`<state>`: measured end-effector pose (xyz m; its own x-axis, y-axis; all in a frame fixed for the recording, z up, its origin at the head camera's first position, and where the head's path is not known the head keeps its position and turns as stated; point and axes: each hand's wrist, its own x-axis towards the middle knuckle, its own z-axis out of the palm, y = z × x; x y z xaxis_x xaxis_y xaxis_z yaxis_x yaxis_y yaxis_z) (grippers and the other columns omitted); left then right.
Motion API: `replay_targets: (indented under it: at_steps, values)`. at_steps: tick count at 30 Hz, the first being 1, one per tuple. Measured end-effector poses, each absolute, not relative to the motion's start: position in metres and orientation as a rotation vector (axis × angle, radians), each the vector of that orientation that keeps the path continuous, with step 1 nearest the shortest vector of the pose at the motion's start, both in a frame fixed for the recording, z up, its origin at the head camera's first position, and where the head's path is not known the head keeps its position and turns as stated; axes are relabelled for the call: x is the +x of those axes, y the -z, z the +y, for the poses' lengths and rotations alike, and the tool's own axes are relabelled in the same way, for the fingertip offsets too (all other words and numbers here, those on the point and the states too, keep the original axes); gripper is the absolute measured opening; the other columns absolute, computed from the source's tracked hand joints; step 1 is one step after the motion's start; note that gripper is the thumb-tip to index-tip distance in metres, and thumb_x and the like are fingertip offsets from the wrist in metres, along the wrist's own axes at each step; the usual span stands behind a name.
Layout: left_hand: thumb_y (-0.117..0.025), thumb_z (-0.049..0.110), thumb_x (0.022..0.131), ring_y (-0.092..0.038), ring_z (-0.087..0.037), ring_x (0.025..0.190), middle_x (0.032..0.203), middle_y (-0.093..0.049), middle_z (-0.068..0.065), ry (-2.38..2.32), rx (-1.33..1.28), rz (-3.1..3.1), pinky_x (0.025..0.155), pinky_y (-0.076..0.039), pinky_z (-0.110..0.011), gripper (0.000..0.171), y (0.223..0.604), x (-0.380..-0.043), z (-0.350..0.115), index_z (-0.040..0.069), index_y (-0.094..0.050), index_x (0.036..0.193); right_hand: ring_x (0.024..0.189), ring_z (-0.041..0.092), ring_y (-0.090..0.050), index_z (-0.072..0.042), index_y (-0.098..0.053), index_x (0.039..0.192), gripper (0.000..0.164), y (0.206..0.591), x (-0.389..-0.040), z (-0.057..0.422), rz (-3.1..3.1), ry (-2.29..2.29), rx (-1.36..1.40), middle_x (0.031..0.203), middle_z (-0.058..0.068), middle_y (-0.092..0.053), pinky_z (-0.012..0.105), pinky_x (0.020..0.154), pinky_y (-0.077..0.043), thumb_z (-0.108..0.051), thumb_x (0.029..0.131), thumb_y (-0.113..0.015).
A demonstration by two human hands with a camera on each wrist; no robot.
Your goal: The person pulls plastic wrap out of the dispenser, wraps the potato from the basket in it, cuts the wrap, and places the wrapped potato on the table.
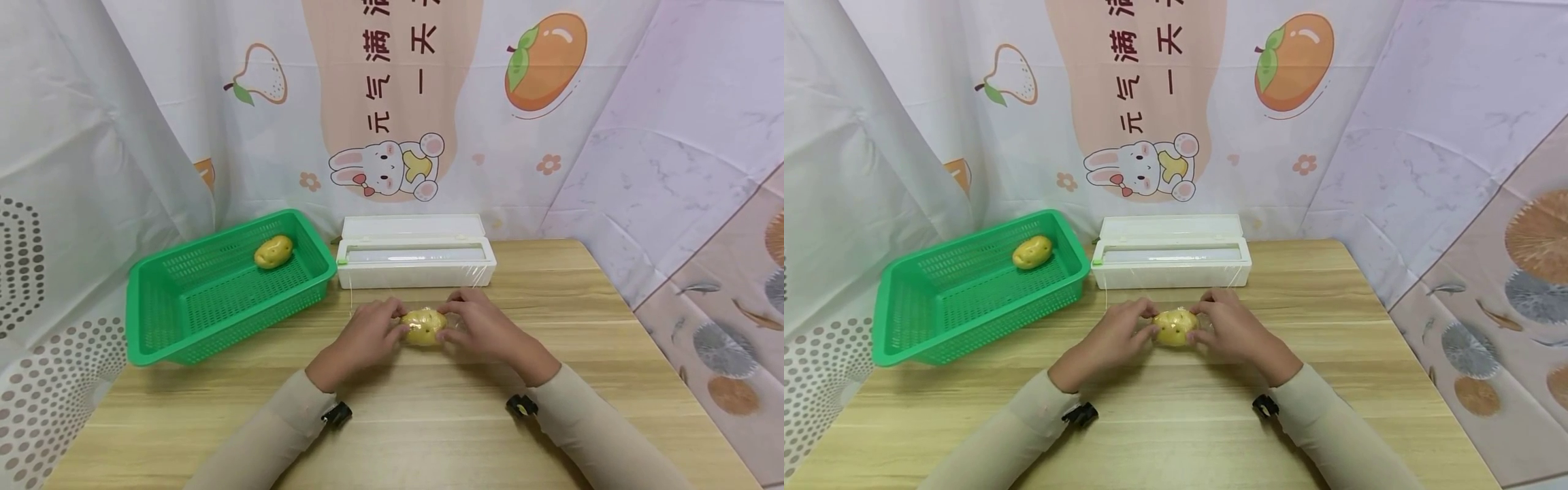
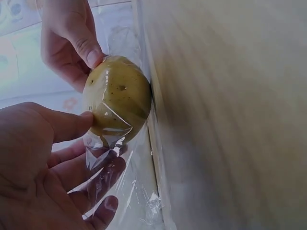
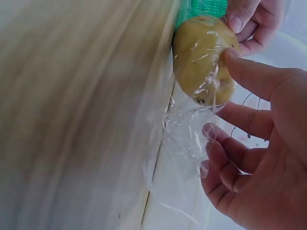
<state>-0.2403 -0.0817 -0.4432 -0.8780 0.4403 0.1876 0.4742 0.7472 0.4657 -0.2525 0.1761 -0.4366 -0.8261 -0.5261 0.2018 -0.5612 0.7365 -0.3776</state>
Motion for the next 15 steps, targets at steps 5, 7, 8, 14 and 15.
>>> replay_targets:
  at_steps: [5,7,8,14,15]
  values:
    - [-0.067,0.028,0.102,-0.065,-0.024,0.113,0.117,-0.073,-0.001,0.798,-0.741,-2.91,0.103,-0.046,-0.051,0.024,0.443,-0.247,-0.081,0.013,-0.067,0.121,0.11,0.025,-0.051,-0.012,-0.076,0.123,0.047,0.437,-0.257,0.176,-2.869,-0.629,0.893,0.116,0.005,-0.062,0.045,0.095,-0.047,-0.044,0.089,-0.081]
    - [-0.066,0.028,0.102,-0.063,-0.025,0.118,0.12,-0.072,-0.002,0.789,-0.728,-2.912,0.106,-0.044,-0.052,0.024,0.443,-0.25,-0.08,0.013,-0.069,0.121,0.108,0.025,-0.051,-0.011,-0.076,0.124,0.046,0.437,-0.26,0.175,-2.884,-0.63,0.894,0.115,0.005,-0.062,0.043,0.093,-0.046,-0.043,0.091,-0.079]
    - [-0.067,0.028,0.102,-0.062,-0.026,0.12,0.121,-0.071,-0.002,0.775,-0.72,-2.909,0.107,-0.044,-0.052,0.024,0.443,-0.251,-0.08,0.013,-0.07,0.121,0.107,0.025,-0.051,-0.01,-0.075,0.125,0.046,0.437,-0.261,0.175,-2.886,-0.63,0.901,0.115,0.006,-0.062,0.042,0.091,-0.046,-0.042,0.092,-0.078]
    - [-0.069,0.035,0.1,-0.057,-0.026,0.123,0.123,-0.065,-0.002,0.672,-0.641,-2.921,0.105,-0.043,-0.05,0.025,0.44,-0.257,-0.078,0.018,-0.076,0.117,0.1,0.023,-0.05,-0.007,-0.074,0.127,0.045,0.439,-0.266,0.175,-2.905,-0.62,0.921,0.112,0.006,-0.063,0.039,0.084,-0.044,-0.039,0.095,-0.074]
    - [-0.069,0.035,0.1,-0.058,-0.026,0.122,0.122,-0.065,-0.002,0.662,-0.632,-2.927,0.104,-0.043,-0.049,0.025,0.439,-0.257,-0.077,0.018,-0.076,0.117,0.1,0.023,-0.05,-0.008,-0.074,0.128,0.045,0.439,-0.267,0.175,-2.909,-0.62,0.92,0.111,0.006,-0.063,0.038,0.084,-0.044,-0.039,0.096,-0.074]
